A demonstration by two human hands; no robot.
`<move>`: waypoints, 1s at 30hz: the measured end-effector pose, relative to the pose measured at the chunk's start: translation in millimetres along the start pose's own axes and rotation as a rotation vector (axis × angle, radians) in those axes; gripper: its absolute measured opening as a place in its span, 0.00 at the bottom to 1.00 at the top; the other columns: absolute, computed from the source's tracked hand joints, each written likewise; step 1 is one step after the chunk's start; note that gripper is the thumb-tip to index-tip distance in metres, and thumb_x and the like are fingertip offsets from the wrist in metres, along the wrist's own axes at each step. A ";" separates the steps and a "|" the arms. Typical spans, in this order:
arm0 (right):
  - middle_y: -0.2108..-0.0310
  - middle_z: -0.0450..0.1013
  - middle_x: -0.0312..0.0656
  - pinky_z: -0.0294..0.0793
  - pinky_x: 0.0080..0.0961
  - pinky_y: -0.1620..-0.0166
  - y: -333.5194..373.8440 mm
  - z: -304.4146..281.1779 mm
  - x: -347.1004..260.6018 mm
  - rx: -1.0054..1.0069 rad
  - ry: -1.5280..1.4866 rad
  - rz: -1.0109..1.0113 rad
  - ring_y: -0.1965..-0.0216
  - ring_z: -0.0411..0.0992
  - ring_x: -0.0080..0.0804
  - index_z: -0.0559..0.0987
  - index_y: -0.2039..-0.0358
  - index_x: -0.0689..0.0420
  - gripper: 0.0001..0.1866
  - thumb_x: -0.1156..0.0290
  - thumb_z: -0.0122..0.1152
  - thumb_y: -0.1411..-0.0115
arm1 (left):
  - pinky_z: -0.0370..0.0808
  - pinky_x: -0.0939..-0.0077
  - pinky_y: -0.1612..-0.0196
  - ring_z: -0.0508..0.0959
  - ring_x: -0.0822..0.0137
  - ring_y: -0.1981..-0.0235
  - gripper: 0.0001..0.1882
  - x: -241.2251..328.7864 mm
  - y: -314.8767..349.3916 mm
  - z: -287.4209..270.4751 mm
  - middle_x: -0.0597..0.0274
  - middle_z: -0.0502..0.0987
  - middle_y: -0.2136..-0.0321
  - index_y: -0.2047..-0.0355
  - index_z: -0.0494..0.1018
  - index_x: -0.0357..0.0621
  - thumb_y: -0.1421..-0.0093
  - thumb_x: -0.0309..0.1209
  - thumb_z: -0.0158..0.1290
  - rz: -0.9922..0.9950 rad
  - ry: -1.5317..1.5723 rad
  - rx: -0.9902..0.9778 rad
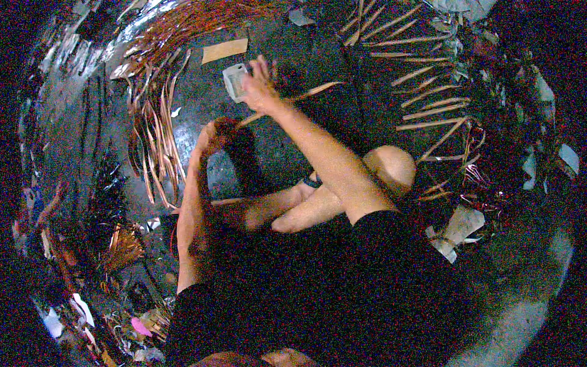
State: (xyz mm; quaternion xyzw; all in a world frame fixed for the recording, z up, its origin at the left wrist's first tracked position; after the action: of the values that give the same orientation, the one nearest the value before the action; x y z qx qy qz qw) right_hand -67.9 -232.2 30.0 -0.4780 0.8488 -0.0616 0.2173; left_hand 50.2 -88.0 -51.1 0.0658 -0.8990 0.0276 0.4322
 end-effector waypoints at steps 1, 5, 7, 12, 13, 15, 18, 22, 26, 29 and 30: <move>0.46 0.60 0.54 0.45 0.54 0.37 7.7 -10.9 10.0 -0.002 -0.101 0.046 0.39 0.51 0.56 0.73 0.63 0.53 0.19 0.64 0.67 0.56 | 0.74 0.69 0.65 0.79 0.64 0.70 0.09 -3.0 0.0 0.2 0.56 0.80 0.71 0.63 0.75 0.43 0.44 0.29 0.54 -0.031 0.114 -0.010; 0.69 0.72 0.47 0.75 0.34 0.66 77.8 -36.6 45.7 -0.108 -0.571 0.656 0.70 0.73 0.35 0.58 0.39 0.51 0.30 0.67 0.56 0.42 | 0.73 0.69 0.66 0.78 0.64 0.71 0.09 -2.1 -3.0 1.0 0.55 0.79 0.72 0.63 0.76 0.43 0.45 0.30 0.54 -0.107 0.174 -0.041; 0.77 0.72 0.45 0.75 0.30 0.76 114.6 -28.8 40.8 -0.347 -0.822 0.931 0.80 0.72 0.31 0.48 0.34 0.48 0.34 0.67 0.50 0.37 | 0.73 0.68 0.66 0.78 0.65 0.71 0.09 -0.7 -4.4 2.0 0.55 0.79 0.73 0.64 0.76 0.43 0.45 0.31 0.54 -0.119 0.086 -0.065; 0.84 0.72 0.45 0.73 0.28 0.84 122.4 1.2 6.5 -0.586 -0.522 0.819 0.88 0.70 0.30 0.39 0.33 0.45 0.34 0.67 0.40 0.34 | 0.73 0.65 0.65 0.79 0.60 0.69 0.12 -35.6 2.6 1.6 0.53 0.79 0.74 0.62 0.75 0.43 0.45 0.35 0.55 -0.150 0.030 -0.133; 0.85 0.72 0.44 0.73 0.28 0.84 120.1 12.6 -4.1 -0.619 -0.480 0.742 0.88 0.70 0.30 0.39 0.33 0.45 0.33 0.68 0.40 0.34 | 0.74 0.64 0.64 0.79 0.57 0.68 0.13 -50.8 5.6 -3.9 0.52 0.79 0.73 0.61 0.74 0.44 0.45 0.35 0.55 -0.179 0.020 -0.095; 0.84 0.72 0.47 0.75 0.34 0.81 116.0 38.2 -30.1 -0.564 -0.377 0.564 0.86 0.72 0.36 0.42 0.33 0.50 0.34 0.68 0.43 0.36 | 0.74 0.61 0.63 0.79 0.52 0.66 0.14 -83.9 15.5 -16.9 0.49 0.79 0.72 0.59 0.73 0.45 0.46 0.35 0.55 -0.254 -0.026 -0.050; 0.77 0.74 0.57 0.74 0.49 0.64 115.7 79.0 -70.6 -0.496 -0.139 0.197 0.76 0.74 0.55 0.47 0.35 0.63 0.35 0.70 0.46 0.40 | 0.74 0.59 0.61 0.78 0.48 0.62 0.15 -120.0 31.6 -36.8 0.46 0.78 0.68 0.58 0.72 0.46 0.46 0.35 0.54 -0.428 -0.028 0.092; 0.66 0.71 0.57 0.70 0.46 0.57 99.9 127.7 -115.8 -0.158 -0.460 0.127 0.65 0.70 0.55 0.60 0.42 0.62 0.24 0.75 0.42 0.40 | 0.76 0.63 0.62 0.79 0.53 0.63 0.18 -104.7 25.9 -37.4 0.52 0.79 0.65 0.63 0.76 0.44 0.56 0.34 0.62 -0.271 -0.205 0.090; 0.58 0.72 0.54 0.69 0.42 0.52 75.7 158.0 -163.3 -0.072 -0.869 0.058 0.57 0.69 0.51 0.70 0.48 0.60 0.19 0.72 0.46 0.40 | 0.75 0.62 0.57 0.79 0.53 0.62 0.20 -69.6 13.9 -24.9 0.53 0.79 0.63 0.60 0.78 0.48 0.54 0.41 0.62 -0.306 -0.193 0.133; 0.61 0.72 0.58 0.70 0.44 0.54 86.4 153.4 -168.5 -0.552 -0.565 -0.010 0.58 0.70 0.55 0.70 0.50 0.60 0.19 0.68 0.50 0.41 | 0.75 0.61 0.57 0.78 0.52 0.61 0.16 -47.7 11.9 -18.2 0.53 0.79 0.64 0.63 0.77 0.47 0.52 0.37 0.59 -0.255 -0.168 0.138; 0.63 0.73 0.59 0.70 0.45 0.54 96.0 140.1 -161.9 -0.677 -0.426 -0.057 0.59 0.70 0.57 0.70 0.51 0.60 0.19 0.67 0.51 0.42 | 0.75 0.60 0.57 0.78 0.51 0.60 0.15 -39.1 11.9 -14.7 0.53 0.79 0.64 0.64 0.76 0.46 0.52 0.36 0.58 -0.154 -0.125 0.098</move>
State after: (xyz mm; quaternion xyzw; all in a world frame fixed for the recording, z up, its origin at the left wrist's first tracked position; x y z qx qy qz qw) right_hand -10.7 -30.5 -75.6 -0.5482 0.7434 0.3162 0.2166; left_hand 84.1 -70.9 -72.3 0.1573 -0.9140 0.0339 0.3724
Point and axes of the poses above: each hand's wrist, its own y-axis away from the middle knuckle, its own z-axis out of the palm, x = y × z, the point moved 5 cm from there along -y, towards the middle knuckle
